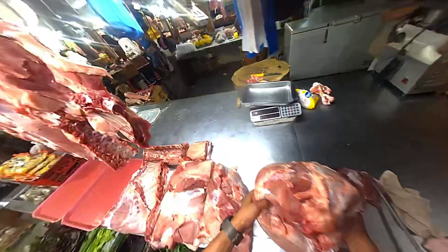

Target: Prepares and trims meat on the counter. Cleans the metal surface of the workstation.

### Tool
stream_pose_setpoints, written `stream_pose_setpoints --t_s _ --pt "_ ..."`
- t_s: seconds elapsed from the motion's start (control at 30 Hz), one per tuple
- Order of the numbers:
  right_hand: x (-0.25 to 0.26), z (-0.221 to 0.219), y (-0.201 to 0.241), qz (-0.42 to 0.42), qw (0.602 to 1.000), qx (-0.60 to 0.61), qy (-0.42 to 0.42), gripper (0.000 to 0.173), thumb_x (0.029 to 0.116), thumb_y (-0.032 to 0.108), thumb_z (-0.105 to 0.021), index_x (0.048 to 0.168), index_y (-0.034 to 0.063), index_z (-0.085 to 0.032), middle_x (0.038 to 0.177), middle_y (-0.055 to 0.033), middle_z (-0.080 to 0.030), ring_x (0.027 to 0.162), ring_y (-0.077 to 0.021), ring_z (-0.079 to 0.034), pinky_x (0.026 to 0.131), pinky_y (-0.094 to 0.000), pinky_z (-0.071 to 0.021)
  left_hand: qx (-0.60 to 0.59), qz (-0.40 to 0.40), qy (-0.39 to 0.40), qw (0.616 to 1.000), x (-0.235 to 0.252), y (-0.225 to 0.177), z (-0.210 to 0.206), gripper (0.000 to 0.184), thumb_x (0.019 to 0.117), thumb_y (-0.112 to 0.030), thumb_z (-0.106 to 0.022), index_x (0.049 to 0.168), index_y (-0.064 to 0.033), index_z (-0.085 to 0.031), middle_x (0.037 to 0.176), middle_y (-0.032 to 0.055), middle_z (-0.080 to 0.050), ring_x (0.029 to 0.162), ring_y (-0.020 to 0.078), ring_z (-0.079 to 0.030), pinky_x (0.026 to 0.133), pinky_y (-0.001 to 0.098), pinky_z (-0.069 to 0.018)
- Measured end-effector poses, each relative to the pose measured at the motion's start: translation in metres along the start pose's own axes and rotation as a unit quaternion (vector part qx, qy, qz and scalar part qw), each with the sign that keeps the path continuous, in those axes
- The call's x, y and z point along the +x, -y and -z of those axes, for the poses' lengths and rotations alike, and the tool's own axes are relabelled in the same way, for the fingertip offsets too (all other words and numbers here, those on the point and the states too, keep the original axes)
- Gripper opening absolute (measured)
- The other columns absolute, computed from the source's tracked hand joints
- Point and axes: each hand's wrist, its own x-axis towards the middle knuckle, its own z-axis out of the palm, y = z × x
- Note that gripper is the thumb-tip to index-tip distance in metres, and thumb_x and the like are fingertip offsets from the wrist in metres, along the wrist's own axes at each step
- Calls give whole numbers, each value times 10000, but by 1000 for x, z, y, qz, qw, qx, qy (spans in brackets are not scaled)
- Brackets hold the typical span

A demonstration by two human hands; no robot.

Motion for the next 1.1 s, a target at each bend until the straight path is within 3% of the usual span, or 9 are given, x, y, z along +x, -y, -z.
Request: stream_pose_setpoints --t_s 0.13,0.23,0.4,0.47,0.53,0.63,0.83,0.97,1.1 --pt "79 -151 7 -4 985 73 153 371 1095 245 -244 990 143 -585 709 70 -648 644 -20 -638 599 -239 -572 5 -44 -94 995 67 -59 106 273 948 -43 -586 1211 20 -553 914 77 -710 818 147 -704 767 348 -611" --pt "134 -246 16 31 961 57 267 367 1093 202 -241 1059 114 -595 771 29 -678 717 -60 -666 691 -273 -587 9 -79 -128 989 120 -83 172 308 954 -52 -573 1249 32 -543 966 105 -702 865 167 -698 799 365 -603" --pt "229 -341 -40 66 929 -27 364 314 1029 239 -493 1243 43 -614 988 -56 -718 912 -116 -688 857 -339 -587 85 -51 -172 980 199 -61 260 456 905 -64 -661 1326 40 -521 1048 158 -697 923 215 -697 823 403 -595" --pt "256 -349 -87 54 931 -151 329 336 1011 116 -542 1319 -1 -609 1132 -142 -703 1021 -180 -675 928 -392 -565 301 37 -172 937 220 -33 285 499 915 -172 -694 1335 57 -550 1135 201 -691 1040 273 -684 929 471 -565" --pt "270 -347 -121 35 913 -298 275 395 934 96 -675 1322 26 -645 1251 -181 -684 1156 -257 -656 1026 -471 -522 526 171 -143 821 233 -12 294 618 886 -321 -691 1355 55 -548 1223 265 -667 1160 400 -652 983 616 -508" --pt "279 -349 -123 25 883 -392 256 454 915 212 -740 1336 71 -645 1314 -195 -656 1247 -310 -616 1085 -531 -474 618 237 -109 742 251 -13 298 695 883 -401 -680 1396 39 -518 1256 265 -659 1182 421 -645 970 642 -506" --pt "249 -339 -128 108 832 -481 254 507 1094 290 -377 1568 123 -440 1546 -166 -499 1446 -296 -462 1214 -479 -354 627 250 -151 722 260 -24 296 787 839 -485 -709 1383 58 -538 1297 275 -639 1229 420 -620 1008 629 -495" --pt "205 -302 -127 111 827 -473 284 663 1046 311 -515 1630 94 -288 1687 -219 -215 1531 -327 -324 1240 -460 -318 651 200 -159 715 261 -38 288 1028 781 -420 -803 1566 26 -310 1370 288 -594 1222 444 -620 1000 645 -498" --pt "138 -247 -146 118 827 -467 291 753 978 375 -656 1617 130 -342 1667 -193 -296 1512 -329 -357 1241 -498 -315 619 59 -180 762 244 -58 261 961 846 -329 -804 1575 42 -299 1520 370 -398 1353 544 -469 1083 694 -412"
